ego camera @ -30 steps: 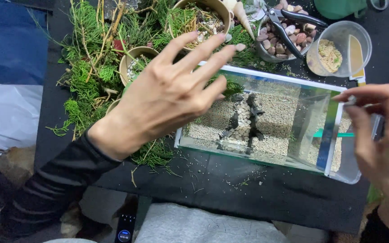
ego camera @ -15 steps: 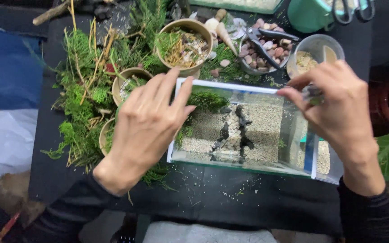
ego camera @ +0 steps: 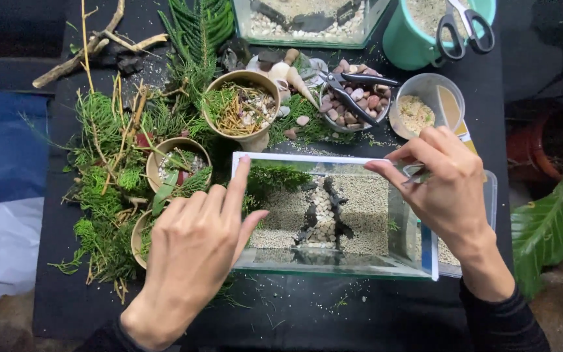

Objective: Assembling a small terrarium by placing moss and decorative elements inside a glass container using hands and tweezers.

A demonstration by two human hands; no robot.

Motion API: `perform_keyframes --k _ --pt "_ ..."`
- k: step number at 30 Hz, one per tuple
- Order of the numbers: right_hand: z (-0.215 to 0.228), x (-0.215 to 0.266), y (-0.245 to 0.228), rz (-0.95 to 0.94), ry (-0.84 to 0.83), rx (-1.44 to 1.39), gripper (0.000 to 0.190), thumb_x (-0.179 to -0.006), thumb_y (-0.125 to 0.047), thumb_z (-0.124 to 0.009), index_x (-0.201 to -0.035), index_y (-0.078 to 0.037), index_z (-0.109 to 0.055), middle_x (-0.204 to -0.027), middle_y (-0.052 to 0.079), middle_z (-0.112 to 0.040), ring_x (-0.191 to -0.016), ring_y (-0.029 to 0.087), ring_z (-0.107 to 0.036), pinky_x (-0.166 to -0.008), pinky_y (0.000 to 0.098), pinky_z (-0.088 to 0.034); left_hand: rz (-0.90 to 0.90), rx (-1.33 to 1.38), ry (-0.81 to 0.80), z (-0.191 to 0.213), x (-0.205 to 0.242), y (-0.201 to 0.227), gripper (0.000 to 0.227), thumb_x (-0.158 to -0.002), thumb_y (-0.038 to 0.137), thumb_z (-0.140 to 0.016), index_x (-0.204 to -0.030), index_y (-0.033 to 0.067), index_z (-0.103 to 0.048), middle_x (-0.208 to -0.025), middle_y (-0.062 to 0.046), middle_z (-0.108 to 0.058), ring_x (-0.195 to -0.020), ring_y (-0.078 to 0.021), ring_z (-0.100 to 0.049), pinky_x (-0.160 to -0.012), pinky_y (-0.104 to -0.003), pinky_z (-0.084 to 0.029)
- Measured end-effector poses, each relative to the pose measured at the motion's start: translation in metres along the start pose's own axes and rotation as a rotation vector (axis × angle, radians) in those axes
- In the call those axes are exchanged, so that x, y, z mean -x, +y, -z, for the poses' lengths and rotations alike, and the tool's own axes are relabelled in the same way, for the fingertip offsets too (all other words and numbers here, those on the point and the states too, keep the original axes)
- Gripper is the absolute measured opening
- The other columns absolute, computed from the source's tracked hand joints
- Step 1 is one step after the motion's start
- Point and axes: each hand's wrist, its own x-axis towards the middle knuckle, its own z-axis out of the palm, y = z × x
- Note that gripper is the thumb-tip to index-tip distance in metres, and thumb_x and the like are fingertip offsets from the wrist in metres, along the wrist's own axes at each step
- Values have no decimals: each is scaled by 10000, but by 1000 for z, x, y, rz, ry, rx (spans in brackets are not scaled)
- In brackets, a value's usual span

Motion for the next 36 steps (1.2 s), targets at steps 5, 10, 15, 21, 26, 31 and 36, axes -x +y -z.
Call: perform_keyframes --k 5,10,15,21,26,31,36 --pt "0 2 -1 -16 11 -28 374 -919 -328 -917 -842 -65 -664 -777 37 -562 -711 181 -488 -657 332 -403 -24 -84 27 4 2 4 792 -984 674 -578 -1580 161 -488 -726 69 -610 -584 -26 -580 -551 -227 -513" --pt "2 7 -5 -11 13 -6 383 -942 -345 -903 -852 -51 -675 -789 51 -574 -722 194 -503 -658 342 -410 -70 -39 -11 2 1 2 853 -779 -74 -699 -1582 116 -483 -703 44 -578 -563 -75 -549 -555 -265 -516" --pt "6 16 -11 -26 26 77 427 -989 -379 -913 -831 -74 -659 -788 39 -569 -743 200 -497 -661 345 -391 -55 -69 39 -5 -6 0 774 -849 -68 -703 -1569 145 -516 -717 66 -561 -554 -27 -484 -490 -217 -433" --pt "11 33 -27 -107 35 66 422 -984 -312 -940 -836 -29 -665 -797 78 -559 -751 248 -492 -681 387 -377 -50 -30 44 -10 -12 -3 763 -859 -63 -697 -1568 153 -514 -780 48 -586 -566 -44 -523 -494 -231 -449" --pt "18 42 -44 -125 32 71 430 -1002 -314 -896 -805 -34 -635 -789 76 -582 -740 252 -506 -673 394 -385 -68 -98 104 -17 -20 -6 668 -939 10 -691 -1563 192 -533 -731 88 -489 -524 -10 -387 -474 -196 -332" --pt "23 52 -56 -165 42 42 375 -1006 -235 -896 -812 -32 -647 -787 74 -590 -741 275 -511 -696 408 -388 -103 -98 117 -22 -29 -10 623 -976 9 -656 -1556 201 -535 -748 92 -486 -492 0 -343 -472 -192 -304" --pt "27 60 -64 -283 -37 162 406 -1003 -353 -901 -820 -77 -666 -798 45 -605 -759 244 -534 -688 399 -406 -178 -89 84 -25 -38 -15 706 -961 -11 -646 -1609 186 -445 -812 81 -545 -469 10 -320 -461 -154 -356"
